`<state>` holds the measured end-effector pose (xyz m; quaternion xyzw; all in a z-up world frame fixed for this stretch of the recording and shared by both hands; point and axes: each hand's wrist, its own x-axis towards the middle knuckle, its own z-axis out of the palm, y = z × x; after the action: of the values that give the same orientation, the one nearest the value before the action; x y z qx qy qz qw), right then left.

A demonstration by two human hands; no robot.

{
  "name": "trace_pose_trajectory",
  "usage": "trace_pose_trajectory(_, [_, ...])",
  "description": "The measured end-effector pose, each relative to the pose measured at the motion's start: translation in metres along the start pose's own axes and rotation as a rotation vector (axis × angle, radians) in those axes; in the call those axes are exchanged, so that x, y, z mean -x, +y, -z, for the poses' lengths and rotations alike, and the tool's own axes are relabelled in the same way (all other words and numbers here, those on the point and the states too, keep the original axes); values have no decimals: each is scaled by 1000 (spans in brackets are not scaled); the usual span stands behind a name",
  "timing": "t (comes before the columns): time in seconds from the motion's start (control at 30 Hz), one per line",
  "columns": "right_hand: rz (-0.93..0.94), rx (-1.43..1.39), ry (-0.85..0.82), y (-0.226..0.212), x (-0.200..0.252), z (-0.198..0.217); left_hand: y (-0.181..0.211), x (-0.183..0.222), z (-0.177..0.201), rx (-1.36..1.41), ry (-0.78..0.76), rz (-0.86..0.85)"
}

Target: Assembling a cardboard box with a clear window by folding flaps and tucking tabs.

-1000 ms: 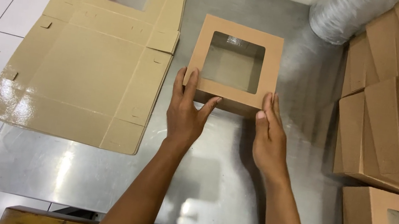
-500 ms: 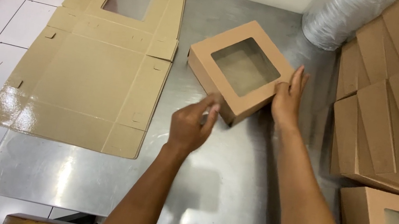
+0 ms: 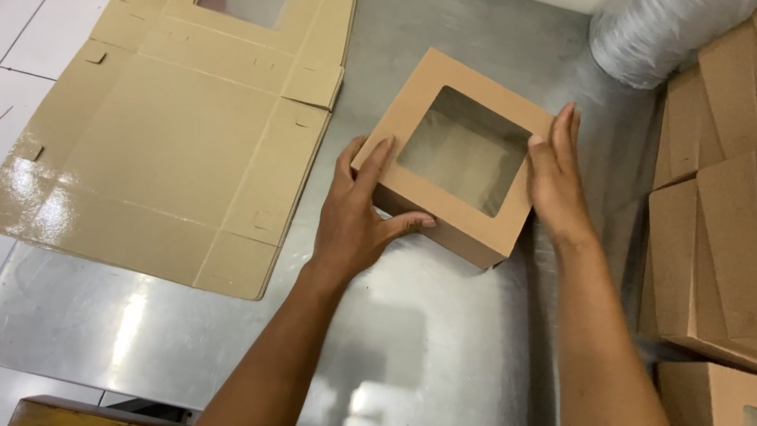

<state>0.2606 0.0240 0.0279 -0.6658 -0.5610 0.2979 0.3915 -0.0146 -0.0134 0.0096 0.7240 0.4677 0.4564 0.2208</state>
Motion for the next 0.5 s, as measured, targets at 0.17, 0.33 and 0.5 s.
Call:
trace_pose_trajectory(0.17, [11, 11, -7, -1, 28, -16, -1, 1, -4, -43, 56, -20])
trace_pose_trajectory(0.33, [-68, -54, -29, -36, 78, -29, -1, 2, -9, -93, 73, 21])
trace_pose_trajectory(0.5, [-151, -36, -5, -58, 120, -41, -3, 3, -12, -97, 91, 28])
